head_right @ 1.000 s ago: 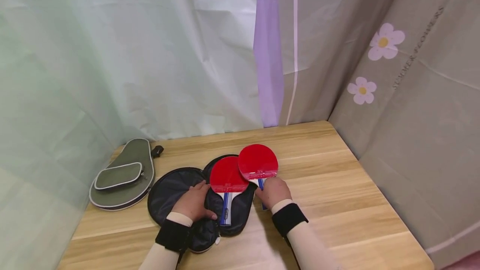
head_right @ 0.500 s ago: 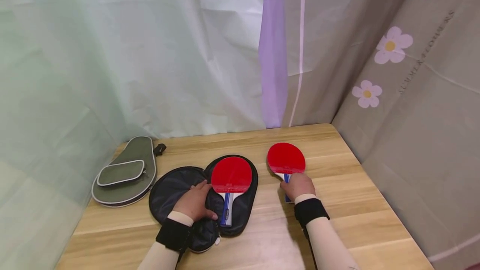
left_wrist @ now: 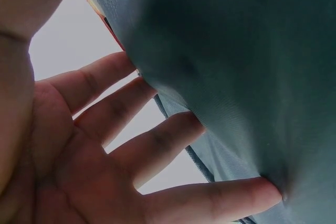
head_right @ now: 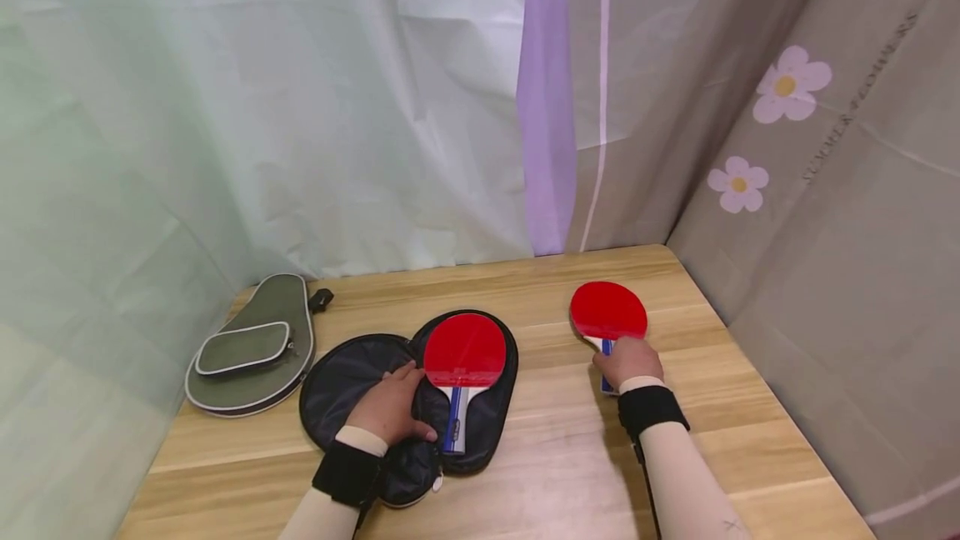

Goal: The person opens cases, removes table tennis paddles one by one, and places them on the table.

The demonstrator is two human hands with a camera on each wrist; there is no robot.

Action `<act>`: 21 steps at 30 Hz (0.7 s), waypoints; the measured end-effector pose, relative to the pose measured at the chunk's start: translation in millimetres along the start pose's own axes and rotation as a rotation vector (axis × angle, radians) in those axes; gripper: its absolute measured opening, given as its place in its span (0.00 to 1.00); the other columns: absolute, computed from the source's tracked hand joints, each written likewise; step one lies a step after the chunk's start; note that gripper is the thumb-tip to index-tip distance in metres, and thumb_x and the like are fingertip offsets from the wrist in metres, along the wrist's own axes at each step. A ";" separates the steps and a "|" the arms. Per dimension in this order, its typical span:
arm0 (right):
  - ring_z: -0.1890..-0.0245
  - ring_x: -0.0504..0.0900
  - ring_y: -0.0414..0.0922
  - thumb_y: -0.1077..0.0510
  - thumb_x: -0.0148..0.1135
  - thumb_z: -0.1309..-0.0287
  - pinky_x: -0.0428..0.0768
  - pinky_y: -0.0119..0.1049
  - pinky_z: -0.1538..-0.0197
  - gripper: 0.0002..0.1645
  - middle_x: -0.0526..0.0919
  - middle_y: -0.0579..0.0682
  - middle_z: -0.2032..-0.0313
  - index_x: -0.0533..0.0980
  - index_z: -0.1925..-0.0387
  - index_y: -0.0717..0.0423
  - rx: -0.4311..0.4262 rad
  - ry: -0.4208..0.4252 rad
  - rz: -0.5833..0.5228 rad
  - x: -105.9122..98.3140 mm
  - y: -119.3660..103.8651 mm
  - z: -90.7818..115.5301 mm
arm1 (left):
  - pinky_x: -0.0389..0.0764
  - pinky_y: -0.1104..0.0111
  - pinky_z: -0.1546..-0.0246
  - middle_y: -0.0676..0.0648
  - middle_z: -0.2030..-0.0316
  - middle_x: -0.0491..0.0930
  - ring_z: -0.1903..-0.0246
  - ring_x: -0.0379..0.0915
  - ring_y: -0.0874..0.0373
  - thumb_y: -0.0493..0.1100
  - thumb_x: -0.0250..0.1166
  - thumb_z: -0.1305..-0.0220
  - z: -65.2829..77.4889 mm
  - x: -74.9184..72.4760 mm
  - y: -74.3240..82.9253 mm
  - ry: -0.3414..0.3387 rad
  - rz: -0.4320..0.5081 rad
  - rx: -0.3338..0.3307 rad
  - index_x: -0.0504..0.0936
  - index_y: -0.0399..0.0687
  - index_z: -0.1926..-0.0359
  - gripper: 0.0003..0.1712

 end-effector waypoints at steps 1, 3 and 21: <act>0.82 0.75 0.47 0.45 0.62 0.38 0.69 0.34 0.78 0.24 0.77 0.50 0.85 0.76 0.83 0.57 0.003 -0.004 0.003 -1.0 3.1 -1.8 | 0.66 0.16 0.62 0.41 0.25 0.68 0.29 0.63 0.26 0.60 0.87 0.67 -0.1 0.0 0.1 0.002 0.000 -0.001 0.73 0.50 0.31 0.60; 0.82 0.75 0.47 0.45 0.62 0.38 0.69 0.34 0.77 0.24 0.76 0.50 0.85 0.76 0.83 0.56 0.008 -0.011 0.009 -3.2 9.7 -5.7 | 0.66 0.16 0.63 0.41 0.26 0.68 0.29 0.64 0.26 0.60 0.87 0.68 -0.2 0.0 0.2 0.006 0.001 -0.004 0.74 0.50 0.31 0.59; 0.82 0.74 0.46 0.45 0.58 0.36 0.70 0.34 0.77 0.26 0.74 0.48 0.86 0.74 0.86 0.54 0.033 -0.041 0.046 -24.6 36.0 -25.9 | 0.66 0.16 0.62 0.41 0.25 0.68 0.29 0.64 0.26 0.60 0.87 0.68 0.4 -1.3 1.2 0.010 0.000 0.001 0.74 0.51 0.32 0.59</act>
Point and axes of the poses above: each hand's wrist, its own z-axis away from the middle knuckle, its own x-axis out of the palm, y = z × x, the point moved 7 cm from there along -z, towards the middle knuckle
